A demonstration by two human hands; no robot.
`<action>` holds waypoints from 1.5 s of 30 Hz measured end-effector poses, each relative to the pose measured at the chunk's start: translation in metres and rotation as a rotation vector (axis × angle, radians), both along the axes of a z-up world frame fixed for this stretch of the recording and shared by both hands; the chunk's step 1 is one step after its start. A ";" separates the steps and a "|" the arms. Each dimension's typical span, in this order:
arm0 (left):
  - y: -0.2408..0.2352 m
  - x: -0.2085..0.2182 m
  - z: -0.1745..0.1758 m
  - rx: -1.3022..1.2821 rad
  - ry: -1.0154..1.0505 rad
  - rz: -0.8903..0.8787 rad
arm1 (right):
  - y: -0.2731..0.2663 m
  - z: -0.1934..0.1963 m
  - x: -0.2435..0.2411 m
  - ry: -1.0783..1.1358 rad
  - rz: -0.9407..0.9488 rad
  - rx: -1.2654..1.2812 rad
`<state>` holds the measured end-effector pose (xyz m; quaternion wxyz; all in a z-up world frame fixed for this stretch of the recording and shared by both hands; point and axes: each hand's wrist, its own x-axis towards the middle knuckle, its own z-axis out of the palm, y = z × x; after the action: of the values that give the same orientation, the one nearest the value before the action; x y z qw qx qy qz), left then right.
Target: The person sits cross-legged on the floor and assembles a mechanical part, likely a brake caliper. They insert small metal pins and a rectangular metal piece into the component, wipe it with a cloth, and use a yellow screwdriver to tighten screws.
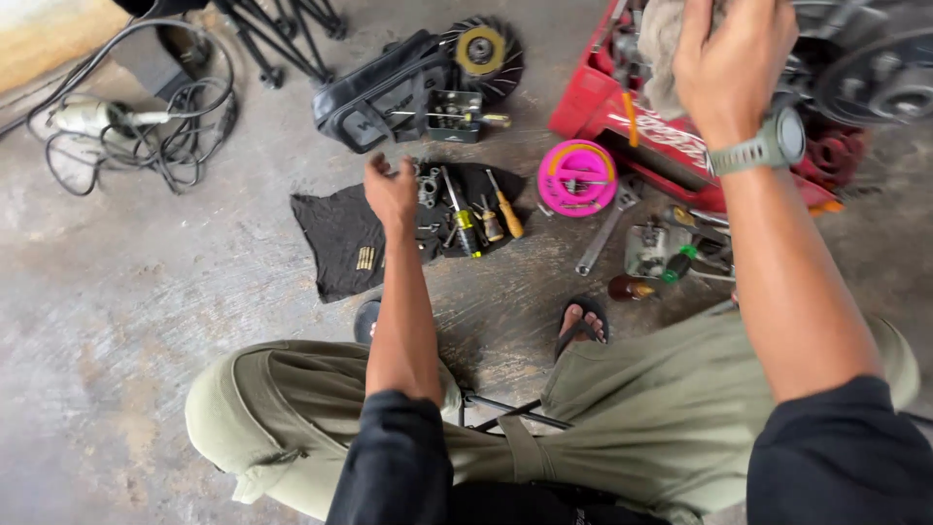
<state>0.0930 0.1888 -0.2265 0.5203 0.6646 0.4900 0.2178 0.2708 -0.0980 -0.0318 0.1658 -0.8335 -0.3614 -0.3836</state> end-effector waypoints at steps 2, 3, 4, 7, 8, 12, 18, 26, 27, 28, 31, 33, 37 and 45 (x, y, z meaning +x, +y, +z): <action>0.002 -0.007 -0.011 -0.031 0.434 -0.215 | 0.027 -0.003 -0.021 0.206 0.102 0.071; 0.004 -0.004 -0.025 -0.038 0.444 -0.209 | 0.042 -0.008 -0.027 0.216 0.108 0.067; 0.004 -0.001 -0.040 -0.034 0.553 -0.281 | 0.054 -0.013 -0.034 0.312 0.154 0.079; 0.001 0.009 -0.079 -0.006 0.671 -0.384 | 0.074 -0.045 -0.041 0.467 0.219 0.036; 0.001 0.014 -0.090 0.039 0.666 -0.412 | 0.078 -0.057 -0.041 0.508 0.240 -0.006; 0.005 0.031 -0.122 0.226 0.743 -0.388 | 0.078 -0.076 -0.046 0.637 0.284 -0.051; 0.005 0.021 -0.090 0.307 0.620 -0.374 | 0.071 -0.031 -0.062 0.846 0.281 -0.011; -0.005 0.010 0.091 0.372 -0.275 -0.644 | 0.034 0.047 -0.093 0.800 0.485 0.108; -0.013 0.007 0.113 0.386 -0.295 -0.647 | 0.028 0.046 -0.096 0.776 0.483 0.112; -0.022 0.003 0.133 0.369 -0.332 -0.660 | 0.020 0.044 -0.098 0.758 0.500 0.171; -0.056 -0.020 0.182 0.273 -0.424 -0.726 | 0.000 0.056 -0.117 0.770 0.526 0.237; -0.077 -0.045 0.203 0.192 -0.460 -0.768 | -0.009 0.067 -0.135 0.815 0.546 0.245; -0.098 -0.075 0.207 0.026 -0.526 -0.797 | -0.022 0.084 -0.157 0.868 0.585 0.259; -0.109 -0.079 0.192 -0.220 -0.892 -0.790 | -0.031 0.095 -0.169 0.790 0.736 0.196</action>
<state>0.0139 0.0798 -0.0346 0.7828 0.5830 -0.0395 0.2139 0.1020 -0.1292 0.0632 0.4891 -0.7132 -0.5020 0.0101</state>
